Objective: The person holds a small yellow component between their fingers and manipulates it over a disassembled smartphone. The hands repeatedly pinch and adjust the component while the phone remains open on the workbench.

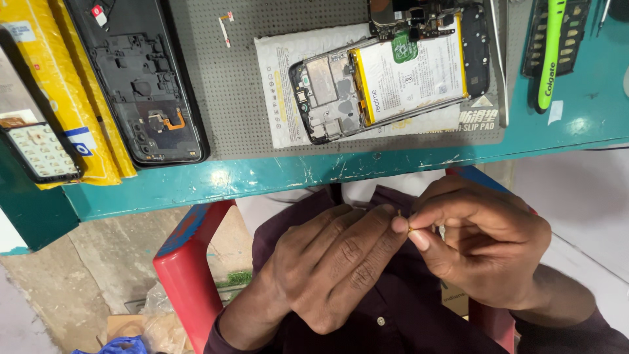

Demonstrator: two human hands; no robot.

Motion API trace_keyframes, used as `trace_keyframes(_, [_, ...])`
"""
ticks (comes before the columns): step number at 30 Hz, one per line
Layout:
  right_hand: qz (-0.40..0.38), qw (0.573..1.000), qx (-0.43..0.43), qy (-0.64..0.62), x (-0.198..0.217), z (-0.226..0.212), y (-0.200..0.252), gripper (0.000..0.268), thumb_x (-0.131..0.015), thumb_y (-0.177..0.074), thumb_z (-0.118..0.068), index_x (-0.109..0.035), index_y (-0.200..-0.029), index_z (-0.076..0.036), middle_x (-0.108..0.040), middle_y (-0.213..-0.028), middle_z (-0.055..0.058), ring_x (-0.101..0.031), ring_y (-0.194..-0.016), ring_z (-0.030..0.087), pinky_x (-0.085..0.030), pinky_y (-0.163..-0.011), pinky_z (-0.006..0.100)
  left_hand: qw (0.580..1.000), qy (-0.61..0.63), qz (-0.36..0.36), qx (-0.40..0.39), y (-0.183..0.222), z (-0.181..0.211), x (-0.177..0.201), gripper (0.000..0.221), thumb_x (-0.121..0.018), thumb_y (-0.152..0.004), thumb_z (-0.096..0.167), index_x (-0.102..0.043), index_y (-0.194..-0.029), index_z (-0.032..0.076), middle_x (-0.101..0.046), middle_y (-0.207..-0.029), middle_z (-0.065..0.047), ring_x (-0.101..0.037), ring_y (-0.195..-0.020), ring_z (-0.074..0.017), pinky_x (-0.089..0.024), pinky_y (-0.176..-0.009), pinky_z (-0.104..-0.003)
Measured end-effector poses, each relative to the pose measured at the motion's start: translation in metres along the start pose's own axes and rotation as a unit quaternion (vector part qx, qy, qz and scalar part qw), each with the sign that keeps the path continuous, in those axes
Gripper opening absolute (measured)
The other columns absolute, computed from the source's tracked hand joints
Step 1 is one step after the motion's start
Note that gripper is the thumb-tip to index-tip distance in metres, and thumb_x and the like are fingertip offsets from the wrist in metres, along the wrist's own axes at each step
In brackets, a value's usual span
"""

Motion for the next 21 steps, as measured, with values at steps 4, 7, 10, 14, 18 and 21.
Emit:
trace_keyframes(4, [0.001, 1.0, 0.003, 0.02, 0.0004, -0.0013, -0.0014, 0.016, -0.077, -0.09, -0.001, -0.07, -0.104, 0.004, -0.072, -0.096, 0.01, -0.057, -0.062, 0.0, -0.039, -0.049, 0.013, 1.0, 0.007, -0.013, 0.0, -0.0024, -0.0003, 0.0, 0.026, -0.068, -0.099, 0.002, -0.07, -0.12, -0.013, -0.07, -0.112, -0.025, -0.075, -0.1, -0.0298, -0.066, -0.082, -0.037])
trace_keyframes(7, [0.005, 0.999, -0.005, 0.036, 0.0012, -0.0011, -0.002, 0.016, -0.078, -0.087, 0.0, -0.07, -0.101, 0.003, -0.072, -0.093, 0.01, -0.054, -0.061, 0.0, -0.037, -0.048, 0.013, 1.0, 0.006, -0.014, -0.004, -0.0049, -0.0004, 0.0017, 0.025, -0.07, -0.096, 0.005, -0.07, -0.114, -0.013, -0.07, -0.108, -0.024, -0.076, -0.096, -0.0292, -0.066, -0.079, -0.037])
trace_keyframes(10, [0.0, 0.999, 0.003, 0.039, 0.0005, -0.0034, -0.0038, 0.015, -0.077, -0.089, 0.0, -0.07, -0.102, 0.003, -0.073, -0.093, 0.009, -0.057, -0.062, 0.0, -0.039, -0.049, 0.014, 1.0, 0.003, -0.011, -0.006, -0.0063, -0.0005, 0.002, 0.025, -0.07, -0.096, 0.005, -0.07, -0.114, -0.013, -0.07, -0.108, -0.025, -0.076, -0.096, -0.0294, -0.066, -0.079, -0.036])
trace_keyframes(14, [-0.002, 0.999, 0.015, 0.045, 0.0, -0.0059, -0.0048, 0.016, -0.078, -0.09, -0.001, -0.07, -0.103, 0.002, -0.073, -0.092, 0.009, -0.058, -0.059, 0.0, -0.04, -0.05, 0.014, 1.0, 0.004, -0.011, -0.007, -0.0035, -0.0007, 0.0004, 0.024, -0.07, -0.097, 0.005, -0.071, -0.114, -0.013, -0.07, -0.108, -0.025, -0.076, -0.097, -0.0293, -0.066, -0.079, -0.036])
trace_keyframes(18, [-0.002, 0.999, 0.016, 0.052, 0.0003, -0.0061, -0.0061, 0.015, -0.078, -0.088, -0.001, -0.07, -0.1, 0.003, -0.074, -0.09, 0.009, -0.057, -0.061, 0.001, -0.038, -0.047, 0.014, 1.0, 0.003, -0.014, -0.008, 0.0015, 0.0002, -0.0012, 0.025, -0.067, -0.1, 0.0, -0.071, -0.121, -0.013, -0.07, -0.115, -0.026, -0.075, -0.103, -0.0305, -0.066, -0.083, -0.037])
trace_keyframes(21, [-0.002, 0.999, 0.009, 0.054, 0.0006, -0.005, -0.0065, 0.015, -0.078, -0.086, -0.001, -0.07, -0.099, 0.003, -0.074, -0.088, 0.009, -0.054, -0.057, 0.001, -0.036, -0.045, 0.015, 1.0, -0.002, -0.019, -0.009, 0.0015, 0.0005, -0.0013, 0.024, -0.067, -0.101, 0.0, -0.071, -0.12, -0.013, -0.069, -0.115, -0.026, -0.075, -0.102, -0.0302, -0.066, -0.082, -0.037])
Point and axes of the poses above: each hand's wrist, its own y-axis away from the middle knuckle, its own x-axis out of the back of the hand, z = x × y, the point moved 10 cm from there along -y, towards the middle knuckle
